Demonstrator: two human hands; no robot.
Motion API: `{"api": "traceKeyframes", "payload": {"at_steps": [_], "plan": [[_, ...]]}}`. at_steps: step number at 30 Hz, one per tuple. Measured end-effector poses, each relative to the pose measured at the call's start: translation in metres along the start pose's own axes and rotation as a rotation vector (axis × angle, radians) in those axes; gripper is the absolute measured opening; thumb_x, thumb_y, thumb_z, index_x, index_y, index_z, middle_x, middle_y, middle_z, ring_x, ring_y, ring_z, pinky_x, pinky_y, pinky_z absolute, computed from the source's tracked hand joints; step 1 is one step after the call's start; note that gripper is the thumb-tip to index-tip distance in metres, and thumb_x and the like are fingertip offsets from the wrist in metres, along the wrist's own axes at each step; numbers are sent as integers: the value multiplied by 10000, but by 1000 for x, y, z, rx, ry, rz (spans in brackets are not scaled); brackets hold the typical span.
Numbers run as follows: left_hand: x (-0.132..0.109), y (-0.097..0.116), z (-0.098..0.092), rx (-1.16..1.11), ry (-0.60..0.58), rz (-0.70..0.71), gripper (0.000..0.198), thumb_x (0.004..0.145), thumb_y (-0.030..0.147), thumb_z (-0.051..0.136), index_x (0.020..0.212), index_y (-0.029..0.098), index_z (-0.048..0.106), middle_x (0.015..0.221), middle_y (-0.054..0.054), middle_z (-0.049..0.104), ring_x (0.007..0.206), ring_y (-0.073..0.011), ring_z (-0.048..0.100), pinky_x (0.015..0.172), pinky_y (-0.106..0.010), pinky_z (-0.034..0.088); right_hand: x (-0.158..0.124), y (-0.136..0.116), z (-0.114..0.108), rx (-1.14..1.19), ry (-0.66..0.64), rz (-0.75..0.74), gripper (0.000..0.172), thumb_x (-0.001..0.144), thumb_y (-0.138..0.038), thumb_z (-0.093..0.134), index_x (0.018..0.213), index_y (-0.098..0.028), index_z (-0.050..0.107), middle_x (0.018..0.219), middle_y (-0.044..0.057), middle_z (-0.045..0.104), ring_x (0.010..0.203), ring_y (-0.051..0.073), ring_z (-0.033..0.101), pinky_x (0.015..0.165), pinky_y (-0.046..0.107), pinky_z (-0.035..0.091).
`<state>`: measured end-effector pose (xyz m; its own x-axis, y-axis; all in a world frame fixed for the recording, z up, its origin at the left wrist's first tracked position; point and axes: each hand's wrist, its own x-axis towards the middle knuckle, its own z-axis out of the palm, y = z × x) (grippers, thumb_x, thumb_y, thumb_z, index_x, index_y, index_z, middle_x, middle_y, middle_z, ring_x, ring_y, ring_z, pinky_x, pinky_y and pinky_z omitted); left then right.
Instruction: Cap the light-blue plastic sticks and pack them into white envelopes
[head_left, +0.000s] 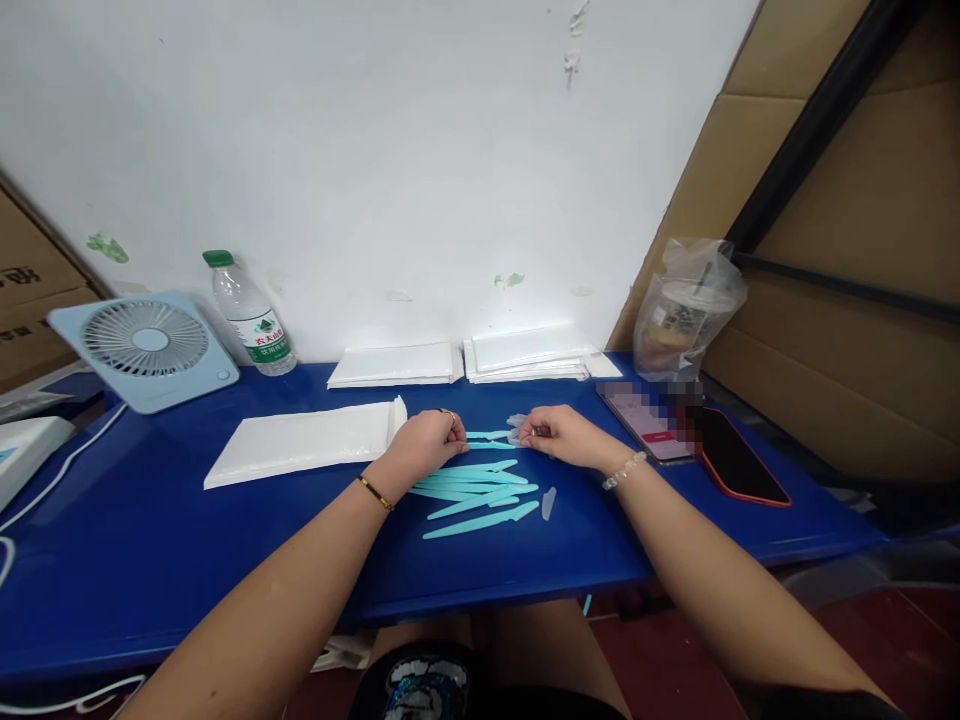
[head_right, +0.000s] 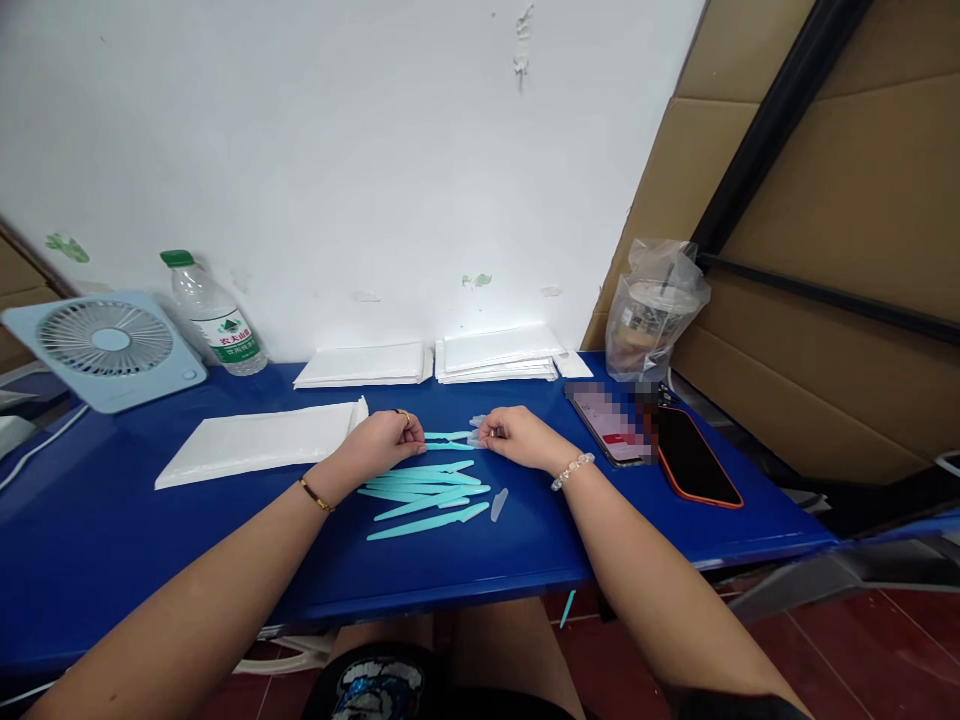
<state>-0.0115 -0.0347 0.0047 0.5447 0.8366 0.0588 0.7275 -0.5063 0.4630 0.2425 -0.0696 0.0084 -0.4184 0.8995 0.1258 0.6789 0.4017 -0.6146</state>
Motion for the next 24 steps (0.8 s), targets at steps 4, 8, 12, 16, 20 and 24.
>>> {"api": "traceKeyframes", "payload": {"at_steps": [4, 8, 12, 16, 20, 24], "plan": [[0, 0, -1, -3, -2, -5, 115, 738, 309, 586, 710, 202, 617, 706, -9, 635, 641, -151, 560, 531, -239, 358, 1, 0, 2, -10, -1, -7, 124, 793, -244, 575, 769, -184, 681, 740, 17, 636, 587, 114, 527, 547, 224, 376], [0, 2, 1, -11, -27, 12, 141, 749, 336, 580, 744, 202, 624, 731, -5, 638, 653, -149, 572, 544, -235, 384, 2, -3, 7, -4, -18, -31, 124, 798, -227, 572, 804, -176, 684, 790, 27, 650, 648, 129, 565, 586, 232, 404], [0, 5, 1, 15, -20, 22, 199, 781, 365, 553, 835, 197, 642, 832, -29, 653, 759, -175, 604, 654, -259, 450, 5, -8, 8, -57, -1, -70, 154, 826, -274, 551, 830, -190, 680, 840, 32, 654, 681, 138, 581, 616, 249, 438], [-13, 16, 1, 104, 101, 50, 540, 850, 487, 434, 1282, 165, 465, 1356, -120, 438, 1251, -271, 390, 991, -377, 362, 1, -5, 0, -212, 208, -79, 316, 908, -350, 422, 1145, -239, 598, 1154, 71, 599, 1057, 217, 543, 902, 361, 426], [-36, 30, 16, 199, -7, 67, 723, 879, 601, 229, 1438, 143, 189, 1512, -116, 107, 1387, -288, 58, 1091, -488, 170, -10, 3, 3, -360, 99, -41, 504, 938, -457, 286, 1413, -291, 285, 1481, 29, 276, 1366, 262, 198, 1090, 471, 213], [-39, 38, 35, 269, -55, 31, 740, 875, 621, 167, 1446, 149, 163, 1509, -104, 101, 1388, -287, 47, 1095, -515, 118, -12, 13, 17, -384, -85, 22, 518, 939, -512, 176, 1434, -359, 165, 1518, -33, 143, 1391, 247, 98, 1111, 493, 129]]}}
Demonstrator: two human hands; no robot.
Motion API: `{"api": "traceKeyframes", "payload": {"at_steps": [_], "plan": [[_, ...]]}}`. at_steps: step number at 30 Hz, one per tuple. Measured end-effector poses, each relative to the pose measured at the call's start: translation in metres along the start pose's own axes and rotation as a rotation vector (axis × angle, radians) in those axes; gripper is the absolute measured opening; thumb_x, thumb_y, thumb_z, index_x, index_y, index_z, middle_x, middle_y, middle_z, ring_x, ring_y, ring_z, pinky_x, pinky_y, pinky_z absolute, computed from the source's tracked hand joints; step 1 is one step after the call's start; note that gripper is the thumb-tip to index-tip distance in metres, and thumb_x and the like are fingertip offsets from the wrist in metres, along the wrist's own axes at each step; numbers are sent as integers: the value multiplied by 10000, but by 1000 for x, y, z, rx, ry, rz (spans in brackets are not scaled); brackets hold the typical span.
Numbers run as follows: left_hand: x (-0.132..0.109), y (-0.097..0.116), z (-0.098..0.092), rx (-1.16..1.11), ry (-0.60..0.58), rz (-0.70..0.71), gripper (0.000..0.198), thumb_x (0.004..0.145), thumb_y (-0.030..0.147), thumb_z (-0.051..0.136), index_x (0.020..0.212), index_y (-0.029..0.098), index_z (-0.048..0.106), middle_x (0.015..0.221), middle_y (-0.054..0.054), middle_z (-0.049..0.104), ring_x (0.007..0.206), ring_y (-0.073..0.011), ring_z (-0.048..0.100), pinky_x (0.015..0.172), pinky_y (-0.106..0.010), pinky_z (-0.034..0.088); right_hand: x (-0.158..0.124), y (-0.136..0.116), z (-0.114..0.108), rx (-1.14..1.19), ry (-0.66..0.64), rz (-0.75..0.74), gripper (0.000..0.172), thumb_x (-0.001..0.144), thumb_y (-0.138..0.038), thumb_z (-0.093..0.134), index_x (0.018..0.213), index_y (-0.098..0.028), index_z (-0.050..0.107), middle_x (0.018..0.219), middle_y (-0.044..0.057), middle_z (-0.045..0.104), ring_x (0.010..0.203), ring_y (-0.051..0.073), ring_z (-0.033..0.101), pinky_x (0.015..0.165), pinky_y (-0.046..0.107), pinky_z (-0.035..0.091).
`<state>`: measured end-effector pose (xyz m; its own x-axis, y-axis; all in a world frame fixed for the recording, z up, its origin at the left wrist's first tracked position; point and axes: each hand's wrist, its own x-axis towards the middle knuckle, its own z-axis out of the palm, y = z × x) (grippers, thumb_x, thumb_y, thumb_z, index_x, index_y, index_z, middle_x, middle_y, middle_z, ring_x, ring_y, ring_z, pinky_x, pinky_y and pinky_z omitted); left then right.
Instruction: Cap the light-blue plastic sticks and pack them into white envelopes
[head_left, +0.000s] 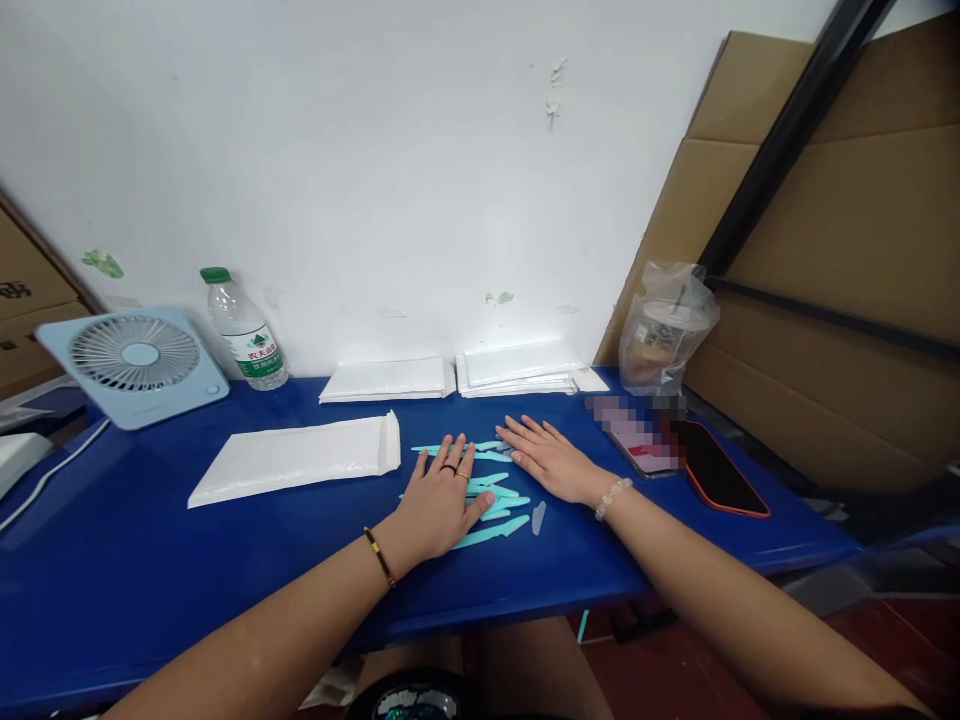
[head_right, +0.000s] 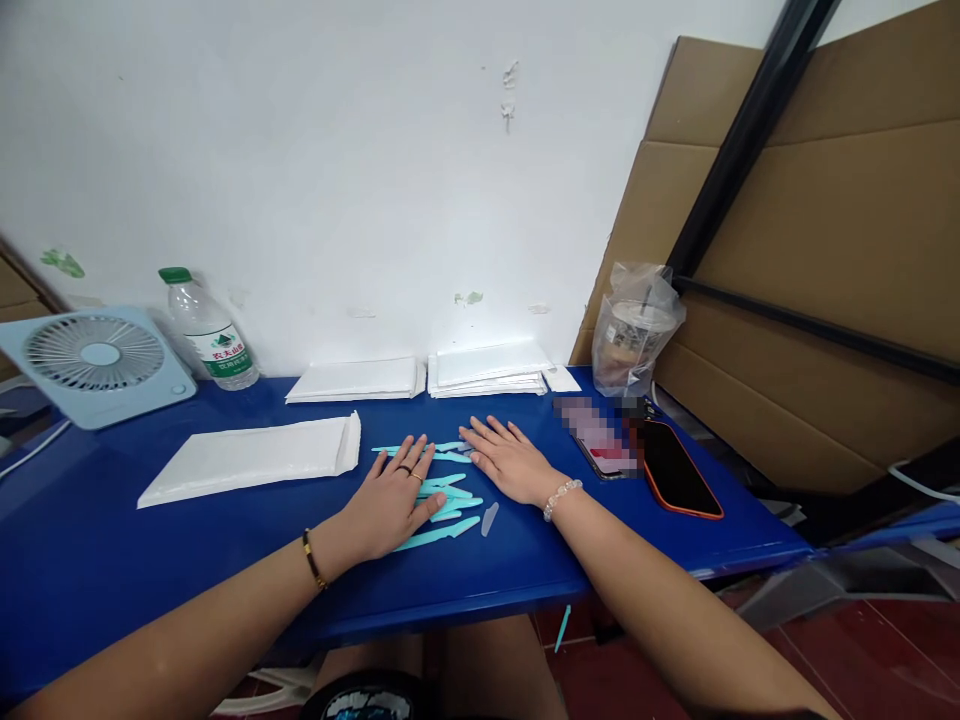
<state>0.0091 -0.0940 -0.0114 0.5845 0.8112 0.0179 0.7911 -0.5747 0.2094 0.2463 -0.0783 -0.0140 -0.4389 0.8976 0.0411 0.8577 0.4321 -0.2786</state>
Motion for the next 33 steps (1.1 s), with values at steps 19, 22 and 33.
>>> {"api": "traceKeyframes", "payload": {"at_steps": [19, 22, 33], "plan": [[46, -35, -36, -220, -49, -111, 130, 749, 282, 532, 723, 216, 641, 791, -15, 665, 729, -166, 589, 581, -238, 389, 6, 40, -33, 218, 106, -143, 165, 818, -187, 525, 893, -229, 666, 975, 51, 574, 882, 182, 563, 780, 314, 460], [44, -32, -35, -258, -96, -150, 119, 739, 271, 542, 708, 211, 640, 785, -17, 669, 694, -158, 587, 538, -227, 366, 5, 34, -34, 184, 66, -115, 96, 796, -187, 546, 787, -191, 641, 916, 44, 576, 773, 153, 563, 692, 271, 453], [51, -23, -42, -242, -165, -139, 244, 611, 423, 667, 748, 222, 649, 757, -6, 649, 654, -152, 575, 489, -221, 322, 26, 4, -36, 108, -49, 47, 36, 707, -224, 640, 709, -189, 640, 689, 20, 645, 610, 151, 557, 540, 232, 362]]}}
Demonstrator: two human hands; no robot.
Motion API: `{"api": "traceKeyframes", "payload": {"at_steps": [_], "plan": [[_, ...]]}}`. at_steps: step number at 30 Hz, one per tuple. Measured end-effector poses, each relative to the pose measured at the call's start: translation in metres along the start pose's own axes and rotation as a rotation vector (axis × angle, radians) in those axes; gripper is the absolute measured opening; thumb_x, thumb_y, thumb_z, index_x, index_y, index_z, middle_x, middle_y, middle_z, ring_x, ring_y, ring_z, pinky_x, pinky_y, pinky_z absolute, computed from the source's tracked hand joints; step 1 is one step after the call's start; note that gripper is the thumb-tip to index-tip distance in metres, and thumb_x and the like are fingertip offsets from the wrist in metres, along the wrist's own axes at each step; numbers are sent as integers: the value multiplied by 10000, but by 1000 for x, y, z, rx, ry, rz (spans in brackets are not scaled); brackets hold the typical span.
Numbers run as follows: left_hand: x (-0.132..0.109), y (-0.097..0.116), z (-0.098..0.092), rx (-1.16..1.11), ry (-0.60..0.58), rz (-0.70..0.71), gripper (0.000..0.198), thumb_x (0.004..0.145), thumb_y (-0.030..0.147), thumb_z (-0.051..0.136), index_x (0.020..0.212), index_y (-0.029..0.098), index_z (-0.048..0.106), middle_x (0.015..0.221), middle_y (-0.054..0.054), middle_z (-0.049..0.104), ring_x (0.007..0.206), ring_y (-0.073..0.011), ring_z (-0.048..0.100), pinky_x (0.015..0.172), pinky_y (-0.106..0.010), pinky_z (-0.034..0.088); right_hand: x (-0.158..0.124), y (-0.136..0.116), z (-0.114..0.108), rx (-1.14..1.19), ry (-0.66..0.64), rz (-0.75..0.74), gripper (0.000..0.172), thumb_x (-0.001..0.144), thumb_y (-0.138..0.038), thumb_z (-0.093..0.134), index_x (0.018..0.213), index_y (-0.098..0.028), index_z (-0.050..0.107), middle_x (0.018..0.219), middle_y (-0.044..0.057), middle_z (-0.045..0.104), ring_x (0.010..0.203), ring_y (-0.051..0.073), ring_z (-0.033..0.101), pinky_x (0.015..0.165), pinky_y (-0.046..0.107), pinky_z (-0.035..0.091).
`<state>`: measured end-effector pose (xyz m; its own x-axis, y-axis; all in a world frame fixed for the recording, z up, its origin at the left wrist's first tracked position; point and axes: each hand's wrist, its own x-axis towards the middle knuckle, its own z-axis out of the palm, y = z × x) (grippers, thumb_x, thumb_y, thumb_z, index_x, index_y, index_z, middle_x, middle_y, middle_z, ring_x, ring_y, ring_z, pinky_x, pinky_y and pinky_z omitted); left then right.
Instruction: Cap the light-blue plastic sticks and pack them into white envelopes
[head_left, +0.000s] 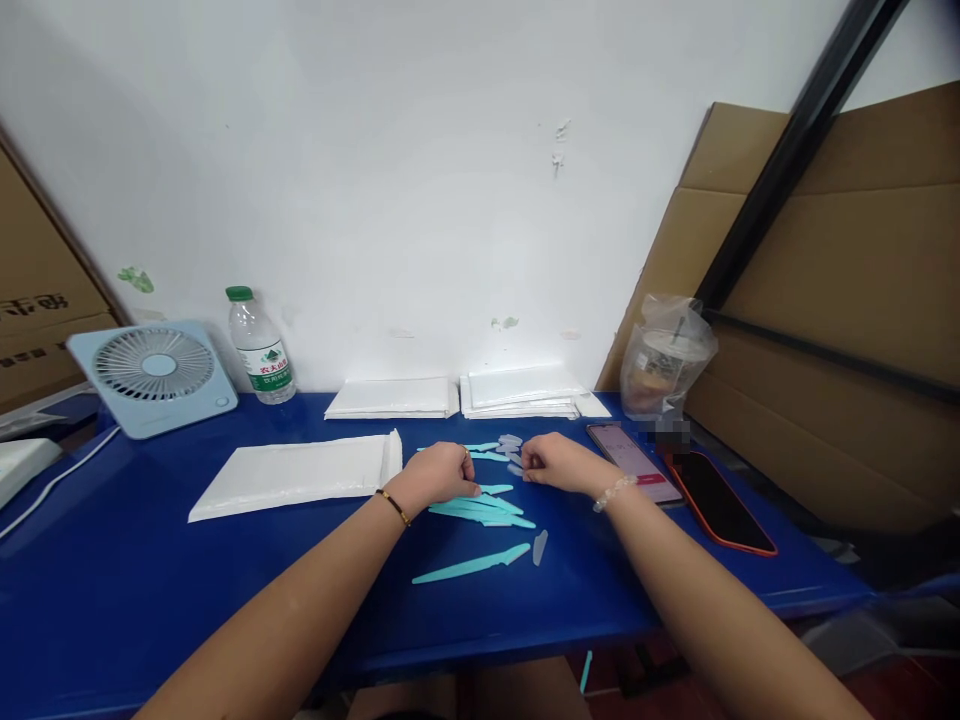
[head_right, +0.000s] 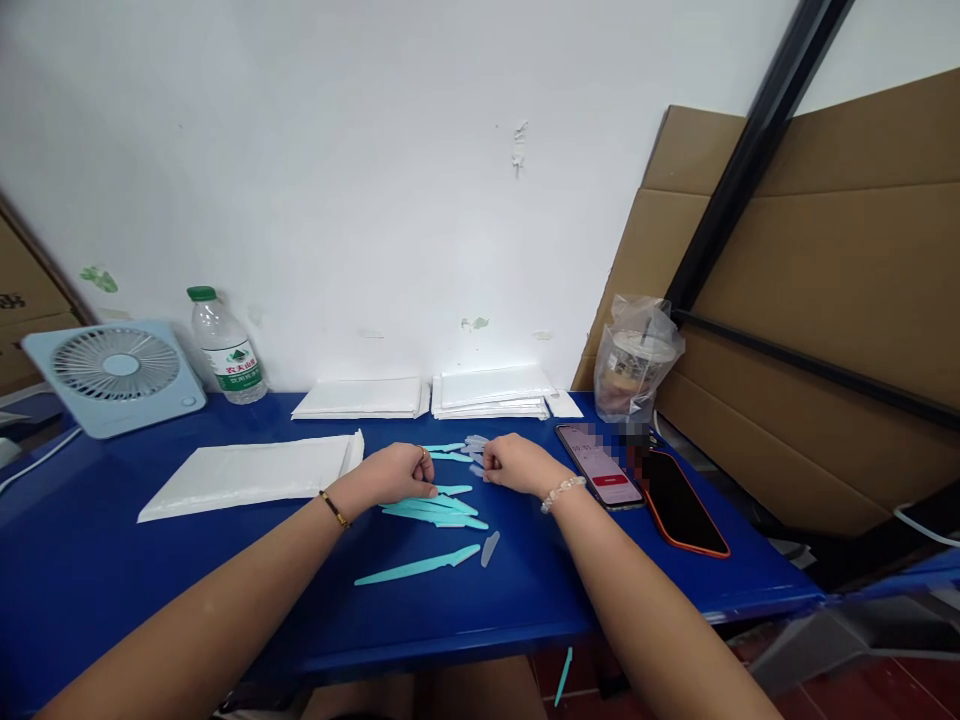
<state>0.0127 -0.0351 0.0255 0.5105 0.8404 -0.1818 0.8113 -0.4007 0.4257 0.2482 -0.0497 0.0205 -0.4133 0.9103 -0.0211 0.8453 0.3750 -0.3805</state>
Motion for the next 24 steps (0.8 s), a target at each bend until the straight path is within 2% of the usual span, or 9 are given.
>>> {"api": "traceKeyframes", "payload": {"at_steps": [3, 7, 12, 17, 20, 24], "plan": [[-2, 1, 1, -4, -13, -8, 211, 653, 423, 629, 717, 222, 646, 740, -8, 654, 654, -157, 573, 503, -226, 332, 5, -6, 3, 25, 12, -9, 31, 702, -171, 627, 711, -191, 649, 710, 22, 660, 624, 150, 568, 548, 227, 367], [-4, -7, 0, -67, 49, 34, 221, 745, 385, 529, 683, 201, 635, 748, -17, 659, 666, -152, 571, 542, -230, 364, -4, 1, 4, 160, -9, -15, 68, 713, -241, 638, 752, -190, 661, 705, 16, 660, 633, 150, 579, 546, 223, 388], [-3, -23, -7, -152, -1, 52, 166, 686, 311, 577, 755, 190, 666, 760, -13, 654, 698, -149, 577, 568, -217, 395, -18, 11, 4, 293, -65, 12, 160, 712, -315, 644, 783, -173, 662, 724, 21, 662, 640, 147, 590, 538, 217, 411], [-6, -35, -5, -222, -53, 105, 318, 631, 444, 651, 825, 191, 650, 737, 3, 618, 647, -133, 552, 531, -213, 379, -19, 10, 3, 315, -75, 29, 202, 692, -353, 665, 774, -168, 669, 702, 18, 655, 617, 140, 576, 528, 218, 412], [-9, -33, -2, -198, -34, 143, 333, 675, 499, 607, 812, 199, 653, 728, 1, 618, 631, -131, 539, 516, -222, 356, -19, 8, 3, 328, -57, 26, 210, 684, -344, 674, 804, -172, 670, 704, 17, 645, 613, 137, 565, 527, 219, 412], [-10, -23, 4, -175, -23, 182, 307, 654, 468, 641, 815, 207, 658, 750, 3, 636, 644, -131, 544, 522, -220, 348, -17, 7, 6, 338, -22, -25, 173, 695, -305, 661, 808, -174, 667, 716, 16, 625, 619, 131, 556, 534, 216, 413]]}}
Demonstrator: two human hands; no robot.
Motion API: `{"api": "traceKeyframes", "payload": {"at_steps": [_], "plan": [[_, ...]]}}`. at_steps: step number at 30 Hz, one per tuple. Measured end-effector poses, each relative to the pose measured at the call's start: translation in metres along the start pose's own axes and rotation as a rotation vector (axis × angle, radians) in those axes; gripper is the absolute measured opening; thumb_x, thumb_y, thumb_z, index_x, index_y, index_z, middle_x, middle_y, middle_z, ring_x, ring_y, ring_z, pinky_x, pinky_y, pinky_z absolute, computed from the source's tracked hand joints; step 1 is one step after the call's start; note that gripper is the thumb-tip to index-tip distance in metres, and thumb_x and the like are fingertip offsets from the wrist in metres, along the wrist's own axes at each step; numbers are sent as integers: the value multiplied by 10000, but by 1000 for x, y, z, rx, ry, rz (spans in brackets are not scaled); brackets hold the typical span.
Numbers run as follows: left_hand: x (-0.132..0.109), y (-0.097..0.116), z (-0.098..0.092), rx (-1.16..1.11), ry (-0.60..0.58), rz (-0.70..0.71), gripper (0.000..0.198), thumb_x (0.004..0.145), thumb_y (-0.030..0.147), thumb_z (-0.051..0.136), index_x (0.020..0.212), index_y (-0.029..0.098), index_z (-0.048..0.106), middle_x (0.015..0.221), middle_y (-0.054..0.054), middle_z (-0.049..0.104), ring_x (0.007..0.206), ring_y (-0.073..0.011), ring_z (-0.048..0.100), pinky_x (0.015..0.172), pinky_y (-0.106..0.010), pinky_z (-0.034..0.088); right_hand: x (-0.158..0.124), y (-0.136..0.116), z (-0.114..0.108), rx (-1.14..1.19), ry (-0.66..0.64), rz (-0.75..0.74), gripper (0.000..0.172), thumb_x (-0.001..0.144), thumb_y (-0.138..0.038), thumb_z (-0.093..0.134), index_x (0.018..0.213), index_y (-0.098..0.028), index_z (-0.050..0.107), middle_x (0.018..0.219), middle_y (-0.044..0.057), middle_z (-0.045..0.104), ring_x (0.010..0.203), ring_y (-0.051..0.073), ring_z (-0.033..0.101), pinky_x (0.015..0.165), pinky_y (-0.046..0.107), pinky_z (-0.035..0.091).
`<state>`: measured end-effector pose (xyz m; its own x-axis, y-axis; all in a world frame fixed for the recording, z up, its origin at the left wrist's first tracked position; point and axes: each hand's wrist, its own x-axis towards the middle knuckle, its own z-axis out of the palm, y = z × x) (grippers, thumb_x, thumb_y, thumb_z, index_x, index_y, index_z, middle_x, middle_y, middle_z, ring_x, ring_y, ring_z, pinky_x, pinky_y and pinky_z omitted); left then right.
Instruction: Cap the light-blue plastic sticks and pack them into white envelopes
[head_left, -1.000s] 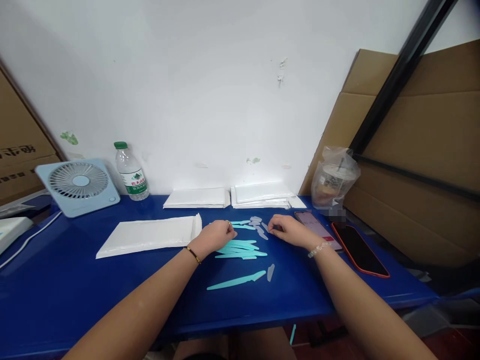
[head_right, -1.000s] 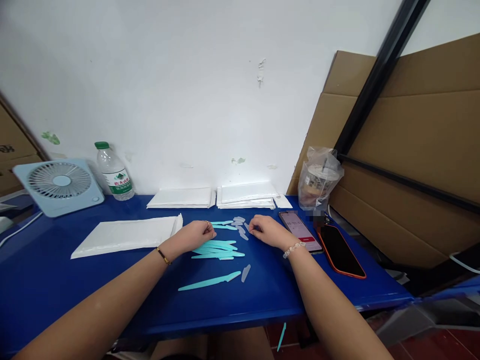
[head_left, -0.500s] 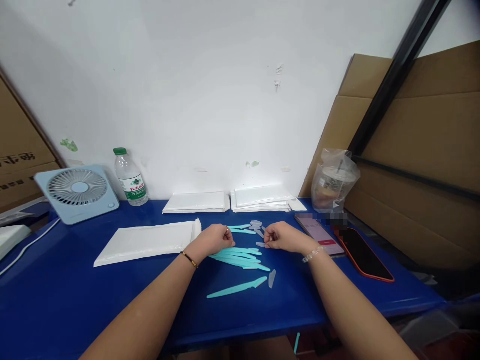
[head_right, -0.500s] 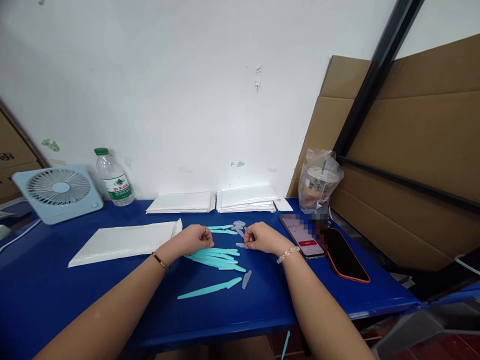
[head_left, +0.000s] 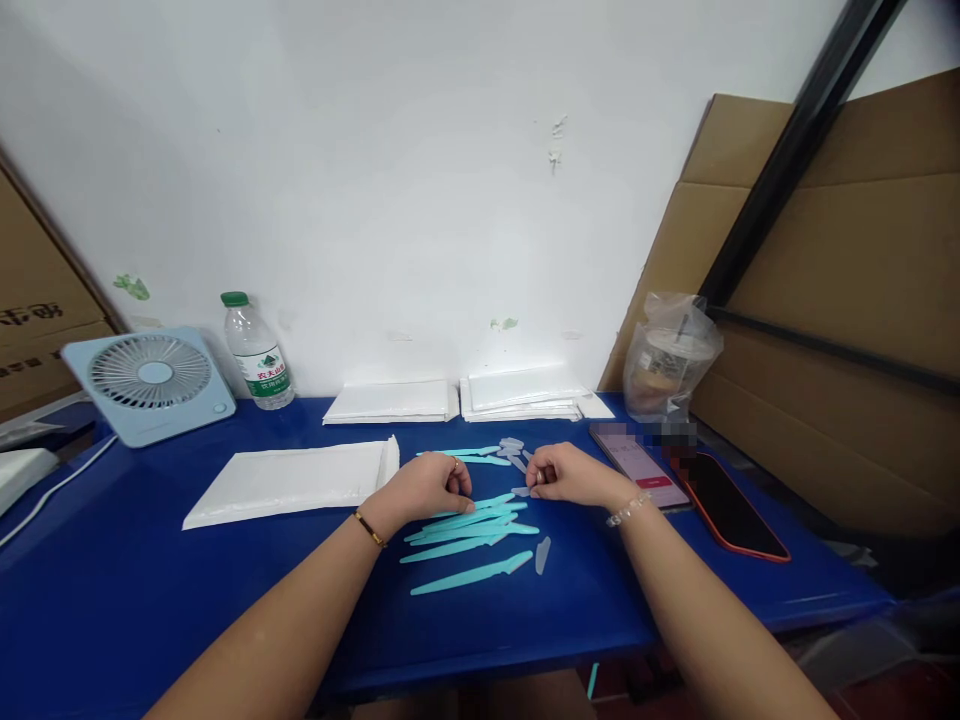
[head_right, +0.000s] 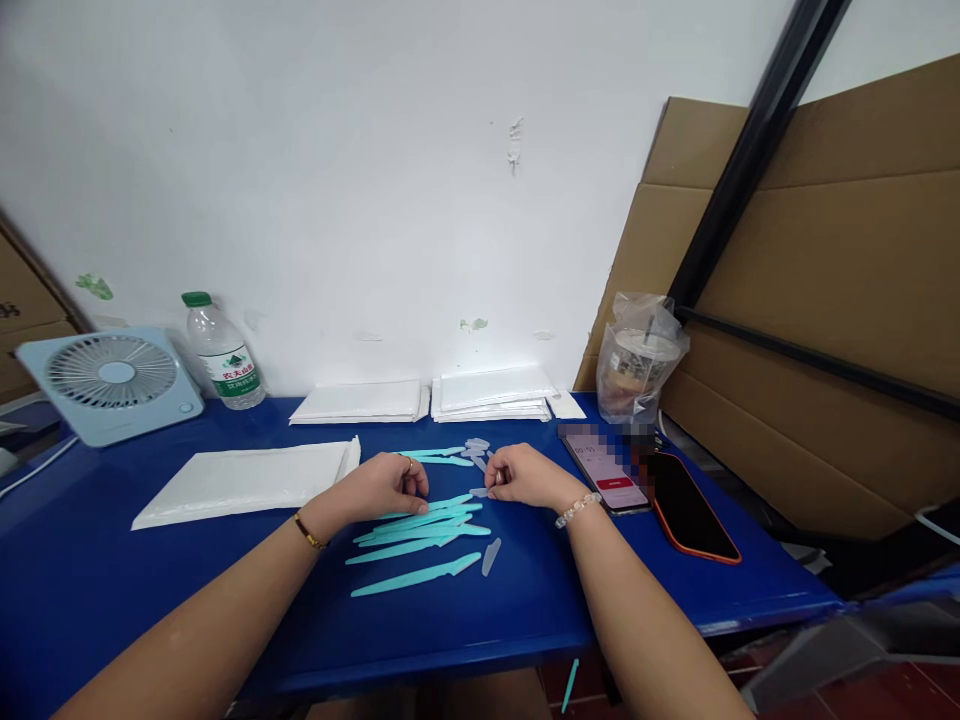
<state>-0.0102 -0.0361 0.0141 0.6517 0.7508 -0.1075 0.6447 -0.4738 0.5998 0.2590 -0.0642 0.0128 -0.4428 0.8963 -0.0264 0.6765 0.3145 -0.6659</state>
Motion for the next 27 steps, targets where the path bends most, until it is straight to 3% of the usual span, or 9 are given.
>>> {"api": "traceKeyframes", "payload": {"at_steps": [7, 14, 27], "plan": [[6, 6, 10, 43, 37, -19, 216, 720, 389, 572, 775, 195, 649, 724, -1, 647, 620, -124, 541, 531, -215, 350, 3, 1, 4, -33, 13, -19, 142, 705, -300, 660, 782, -181, 667, 708, 6, 626, 599, 121, 543, 532, 213, 402], [11, 9, 10, 128, 136, 73, 134, 762, 316, 570, 758, 218, 661, 782, 2, 664, 680, -134, 557, 588, -228, 351, 8, -3, 9, -70, 63, -76, 105, 738, -276, 645, 771, -181, 675, 729, 18, 627, 616, 120, 544, 539, 213, 396], [14, 8, 11, 65, 106, 17, 164, 753, 358, 585, 770, 216, 666, 756, 9, 657, 660, -137, 557, 563, -234, 367, 12, 1, 11, -45, 37, -104, 144, 751, -311, 645, 791, -178, 683, 759, 32, 654, 645, 133, 579, 561, 223, 414]]}}
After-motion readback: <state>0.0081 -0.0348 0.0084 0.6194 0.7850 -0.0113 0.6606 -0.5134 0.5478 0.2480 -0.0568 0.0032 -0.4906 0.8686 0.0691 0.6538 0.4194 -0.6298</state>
